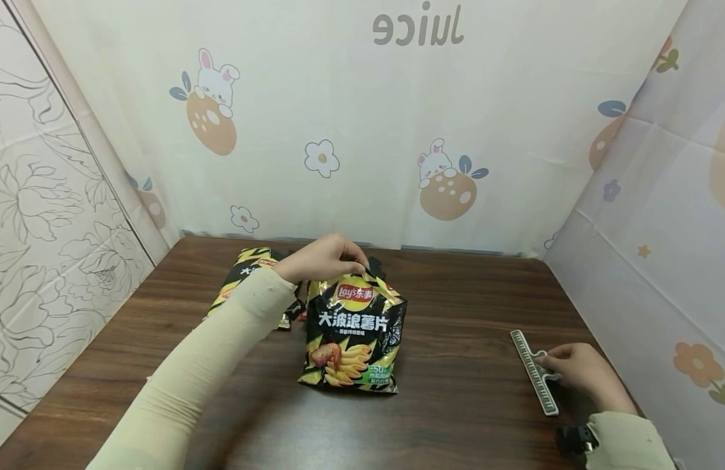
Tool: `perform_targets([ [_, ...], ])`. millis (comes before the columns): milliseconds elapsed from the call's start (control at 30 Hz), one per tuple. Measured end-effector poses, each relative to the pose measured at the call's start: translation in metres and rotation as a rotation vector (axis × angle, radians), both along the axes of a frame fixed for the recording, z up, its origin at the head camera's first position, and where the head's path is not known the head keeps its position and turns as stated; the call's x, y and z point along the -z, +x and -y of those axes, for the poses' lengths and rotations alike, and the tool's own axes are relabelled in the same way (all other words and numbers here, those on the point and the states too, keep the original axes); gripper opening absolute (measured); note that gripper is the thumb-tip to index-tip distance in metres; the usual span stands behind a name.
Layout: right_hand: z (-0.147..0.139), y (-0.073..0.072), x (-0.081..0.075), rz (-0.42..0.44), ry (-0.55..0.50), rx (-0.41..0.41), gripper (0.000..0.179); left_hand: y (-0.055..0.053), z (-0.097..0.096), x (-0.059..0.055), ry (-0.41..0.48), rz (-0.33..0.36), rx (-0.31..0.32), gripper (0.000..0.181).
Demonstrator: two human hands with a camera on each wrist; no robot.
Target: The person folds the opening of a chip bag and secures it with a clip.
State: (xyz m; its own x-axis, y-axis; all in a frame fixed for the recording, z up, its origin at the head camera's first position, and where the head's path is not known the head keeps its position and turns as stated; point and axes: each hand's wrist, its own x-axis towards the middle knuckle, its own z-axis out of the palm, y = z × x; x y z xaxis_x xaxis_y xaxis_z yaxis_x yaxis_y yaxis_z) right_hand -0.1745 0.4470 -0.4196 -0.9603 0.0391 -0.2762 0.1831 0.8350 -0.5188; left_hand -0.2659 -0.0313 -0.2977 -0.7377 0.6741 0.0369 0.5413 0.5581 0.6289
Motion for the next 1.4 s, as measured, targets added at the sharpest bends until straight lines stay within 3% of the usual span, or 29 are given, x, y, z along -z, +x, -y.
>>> perform_targets([
  [367, 0.014, 0.001, -0.007, -0.050, -0.019, -0.023, 0.057, 0.000, -0.001, 0.002, -0.010, -0.012, -0.002, 0.018],
  [667, 0.031, 0.000, -0.012, -0.071, -0.124, -0.022, 0.061, 0.001, -0.001, 0.002, -0.008, -0.017, 0.003, 0.018],
  [967, 0.057, -0.001, -0.025, -0.132, -0.187, -0.041, 0.058, 0.006, -0.002, -0.002, -0.007, -0.016, 0.002, 0.019],
  [1400, 0.084, -0.011, -0.051, -0.269, -0.157, -0.134, 0.051, 0.006, -0.004, -0.004, -0.018, -0.035, 0.004, 0.018],
])
